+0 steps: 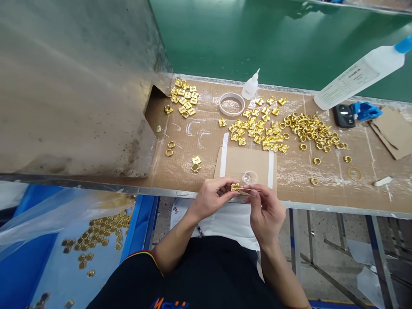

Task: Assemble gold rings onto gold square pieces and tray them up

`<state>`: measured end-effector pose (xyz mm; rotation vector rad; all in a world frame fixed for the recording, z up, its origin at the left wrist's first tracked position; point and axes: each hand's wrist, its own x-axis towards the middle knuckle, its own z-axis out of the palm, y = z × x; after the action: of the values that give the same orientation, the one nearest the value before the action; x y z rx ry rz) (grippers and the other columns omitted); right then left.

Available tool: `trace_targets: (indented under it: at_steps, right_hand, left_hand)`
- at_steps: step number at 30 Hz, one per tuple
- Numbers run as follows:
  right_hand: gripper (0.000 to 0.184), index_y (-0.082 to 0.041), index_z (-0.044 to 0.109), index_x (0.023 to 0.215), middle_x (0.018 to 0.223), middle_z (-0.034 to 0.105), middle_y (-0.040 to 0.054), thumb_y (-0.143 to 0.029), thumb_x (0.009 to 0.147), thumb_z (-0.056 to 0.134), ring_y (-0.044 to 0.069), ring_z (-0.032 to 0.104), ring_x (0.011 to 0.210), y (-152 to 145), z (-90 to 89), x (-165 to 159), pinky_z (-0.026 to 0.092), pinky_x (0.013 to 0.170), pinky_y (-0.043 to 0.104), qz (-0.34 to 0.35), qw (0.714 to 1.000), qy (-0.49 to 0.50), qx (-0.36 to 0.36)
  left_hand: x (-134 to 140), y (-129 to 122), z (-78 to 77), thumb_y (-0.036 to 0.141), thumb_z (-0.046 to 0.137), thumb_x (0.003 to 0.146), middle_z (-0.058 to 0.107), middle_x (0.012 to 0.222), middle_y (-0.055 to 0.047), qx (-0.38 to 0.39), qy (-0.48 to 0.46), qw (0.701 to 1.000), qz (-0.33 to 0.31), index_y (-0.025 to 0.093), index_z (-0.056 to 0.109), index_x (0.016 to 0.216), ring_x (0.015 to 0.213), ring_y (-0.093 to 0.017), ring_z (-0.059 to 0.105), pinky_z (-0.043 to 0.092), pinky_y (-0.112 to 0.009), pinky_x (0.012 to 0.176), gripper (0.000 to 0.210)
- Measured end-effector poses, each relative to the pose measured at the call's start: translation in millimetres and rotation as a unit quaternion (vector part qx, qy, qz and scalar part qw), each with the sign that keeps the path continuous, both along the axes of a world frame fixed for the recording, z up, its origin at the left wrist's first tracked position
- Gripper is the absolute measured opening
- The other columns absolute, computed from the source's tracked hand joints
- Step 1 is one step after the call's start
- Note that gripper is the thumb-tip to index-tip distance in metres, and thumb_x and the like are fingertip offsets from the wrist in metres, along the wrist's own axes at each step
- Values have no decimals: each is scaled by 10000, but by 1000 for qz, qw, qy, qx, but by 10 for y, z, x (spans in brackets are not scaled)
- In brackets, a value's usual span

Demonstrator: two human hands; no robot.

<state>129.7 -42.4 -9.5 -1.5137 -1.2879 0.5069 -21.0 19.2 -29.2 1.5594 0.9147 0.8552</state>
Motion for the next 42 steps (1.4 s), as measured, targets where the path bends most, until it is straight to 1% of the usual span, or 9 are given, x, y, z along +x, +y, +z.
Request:
trace_targets:
  at_steps: [4,8,13,18,26,30,37,42]
  right_hand:
    - [130,-234,699,984,844,792,16,-189,996,577,146,735,598,15,19,-6,615,565,250,3,1000,-14,0]
    - [138,-238,700,994,854,796,11,-166,988,583,147,752,644,17,16,-6,613,579,236,6,1000,-23,4]
    - [126,-232,706,997,870,809,21,-173,984,595,169,779,704,24,23,-4,632,628,256,10,998,-55,5]
    - [128,-227,714,986,860,816,25,-187,988,592,173,781,680,39,37,-10,634,616,255,10,997,-76,6]
    - [131,-228,719,979,856,817,34,-218,996,589,187,786,690,36,22,-14,644,625,277,4,998,-67,-3]
    - [123,-232,715,981,858,815,23,-192,986,599,181,788,707,38,12,-20,640,633,267,5,999,-54,4]
    - [123,-232,714,980,859,814,22,-185,984,601,179,787,719,47,5,-26,630,628,263,3,998,-56,10]
    - [131,-227,720,967,857,817,32,-228,995,592,187,788,702,48,4,-28,631,610,273,1,998,-59,2]
  left_hand:
    - [0,2,2,332,708,911,698,727,-18,-2,4,1000,-3,141,756,1048,614,-116,625,526,-194,567,240]
    - [4,3,4,318,710,910,702,722,-15,3,-5,1000,-3,140,758,1039,606,-111,621,523,-189,567,225]
    - [4,8,5,310,710,909,722,745,-23,1,-3,1000,-4,141,759,1040,617,-113,634,531,-192,576,219]
    - [3,8,4,302,703,910,737,759,-28,-2,-1,1000,-4,143,760,1048,624,-117,648,544,-201,592,218]
    - [-1,13,15,302,702,909,754,784,-35,-5,1,1000,-5,153,762,1048,639,-126,664,561,-213,605,213]
    - [-4,15,13,305,703,911,752,779,-34,-3,0,1000,-4,152,760,1052,642,-126,668,562,-209,602,216]
    - [-9,17,27,258,706,906,762,804,-36,3,-3,1000,-7,149,758,1051,666,-126,680,565,-200,620,189]
    - [-7,14,22,296,697,917,761,801,-40,-1,10,1000,-8,150,752,1048,665,-134,685,571,-211,616,204]
